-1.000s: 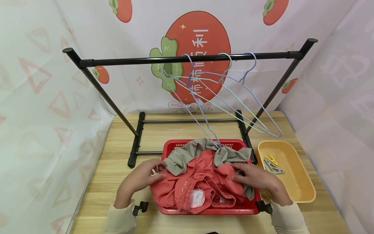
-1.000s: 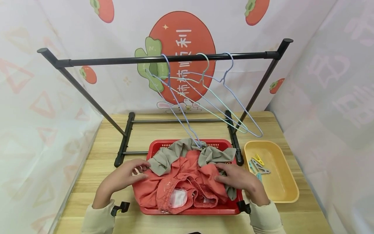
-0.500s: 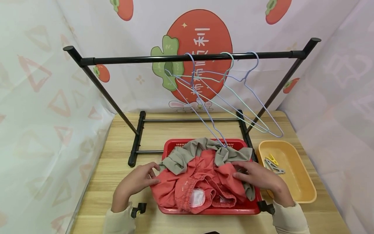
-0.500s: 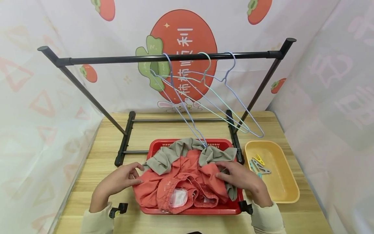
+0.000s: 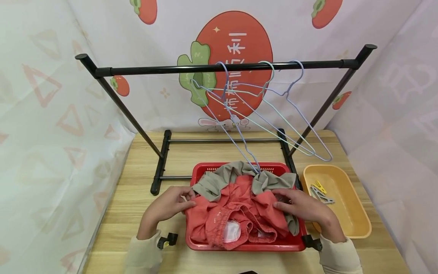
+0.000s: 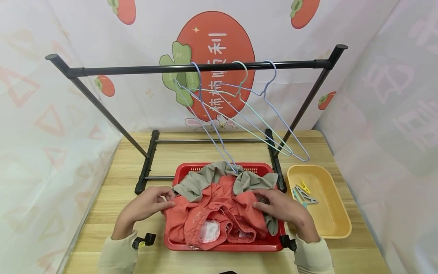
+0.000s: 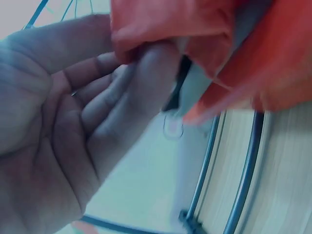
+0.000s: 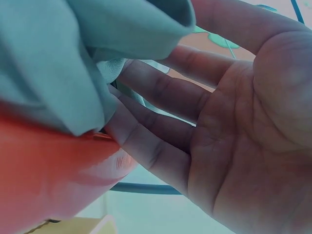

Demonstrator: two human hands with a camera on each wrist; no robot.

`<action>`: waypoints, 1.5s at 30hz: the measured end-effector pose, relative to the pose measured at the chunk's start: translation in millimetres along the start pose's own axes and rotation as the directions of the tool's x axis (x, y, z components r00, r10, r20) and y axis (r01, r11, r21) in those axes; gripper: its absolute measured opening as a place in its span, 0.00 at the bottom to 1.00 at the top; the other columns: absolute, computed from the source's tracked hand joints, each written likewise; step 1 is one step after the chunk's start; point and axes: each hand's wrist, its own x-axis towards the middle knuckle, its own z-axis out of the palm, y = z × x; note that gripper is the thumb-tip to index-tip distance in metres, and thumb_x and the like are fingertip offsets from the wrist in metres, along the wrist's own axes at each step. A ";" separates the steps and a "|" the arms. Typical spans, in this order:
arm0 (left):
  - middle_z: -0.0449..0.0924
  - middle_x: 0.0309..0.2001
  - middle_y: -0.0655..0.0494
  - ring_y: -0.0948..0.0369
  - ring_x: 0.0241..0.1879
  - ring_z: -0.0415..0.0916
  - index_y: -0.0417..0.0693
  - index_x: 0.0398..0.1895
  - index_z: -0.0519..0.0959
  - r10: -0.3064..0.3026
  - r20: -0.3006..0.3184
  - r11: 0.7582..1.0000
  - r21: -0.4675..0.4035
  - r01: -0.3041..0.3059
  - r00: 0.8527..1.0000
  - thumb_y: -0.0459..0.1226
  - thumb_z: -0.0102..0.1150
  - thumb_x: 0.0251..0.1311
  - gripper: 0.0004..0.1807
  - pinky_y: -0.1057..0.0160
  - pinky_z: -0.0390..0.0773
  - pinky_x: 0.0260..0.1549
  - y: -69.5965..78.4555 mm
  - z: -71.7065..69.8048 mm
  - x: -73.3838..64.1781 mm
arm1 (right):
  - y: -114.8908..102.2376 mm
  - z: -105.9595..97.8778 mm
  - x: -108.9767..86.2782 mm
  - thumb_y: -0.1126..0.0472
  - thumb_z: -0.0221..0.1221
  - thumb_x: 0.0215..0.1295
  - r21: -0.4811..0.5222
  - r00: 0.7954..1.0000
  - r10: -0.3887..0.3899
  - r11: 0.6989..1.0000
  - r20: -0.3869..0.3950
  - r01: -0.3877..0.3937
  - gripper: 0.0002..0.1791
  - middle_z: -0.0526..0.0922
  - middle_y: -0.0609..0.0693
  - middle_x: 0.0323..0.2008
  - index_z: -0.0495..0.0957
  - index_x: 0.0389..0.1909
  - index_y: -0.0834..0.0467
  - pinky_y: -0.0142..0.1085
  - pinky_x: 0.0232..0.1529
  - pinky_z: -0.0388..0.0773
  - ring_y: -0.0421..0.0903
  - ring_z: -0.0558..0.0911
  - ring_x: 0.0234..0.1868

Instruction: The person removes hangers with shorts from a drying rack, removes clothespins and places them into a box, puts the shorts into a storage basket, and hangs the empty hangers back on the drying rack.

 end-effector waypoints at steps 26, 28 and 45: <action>0.73 0.26 0.64 0.67 0.26 0.70 0.50 0.26 0.74 0.100 0.250 0.978 0.154 -0.142 0.963 0.33 0.69 0.65 0.13 0.66 0.72 0.29 9.2 27.0 82.3 | -0.9 0.3 1.3 0.47 0.56 0.78 0.010 1.000 0.020 1.000 0.004 -0.020 0.26 0.81 0.44 0.43 0.74 0.68 0.58 0.37 0.44 0.80 0.44 0.80 0.42; 0.74 0.26 0.64 0.67 0.27 0.70 0.50 0.27 0.74 0.084 0.258 0.981 0.148 -0.125 0.962 0.33 0.69 0.65 0.13 0.66 0.73 0.30 9.2 27.7 81.8 | -0.9 0.3 1.7 0.47 0.56 0.79 0.011 1.000 0.019 1.000 0.008 -0.019 0.26 0.81 0.44 0.43 0.74 0.68 0.58 0.37 0.44 0.79 0.44 0.80 0.42; 0.70 0.24 0.68 0.70 0.25 0.66 0.51 0.34 0.83 0.034 0.383 0.962 0.237 -0.134 0.923 0.37 0.67 0.68 0.04 0.69 0.70 0.29 16.1 32.9 76.5 | 0.8 -3.0 4.0 0.48 0.55 0.79 0.014 1.000 0.014 1.000 0.022 -0.014 0.26 0.83 0.46 0.49 0.74 0.68 0.61 0.38 0.48 0.80 0.47 0.82 0.48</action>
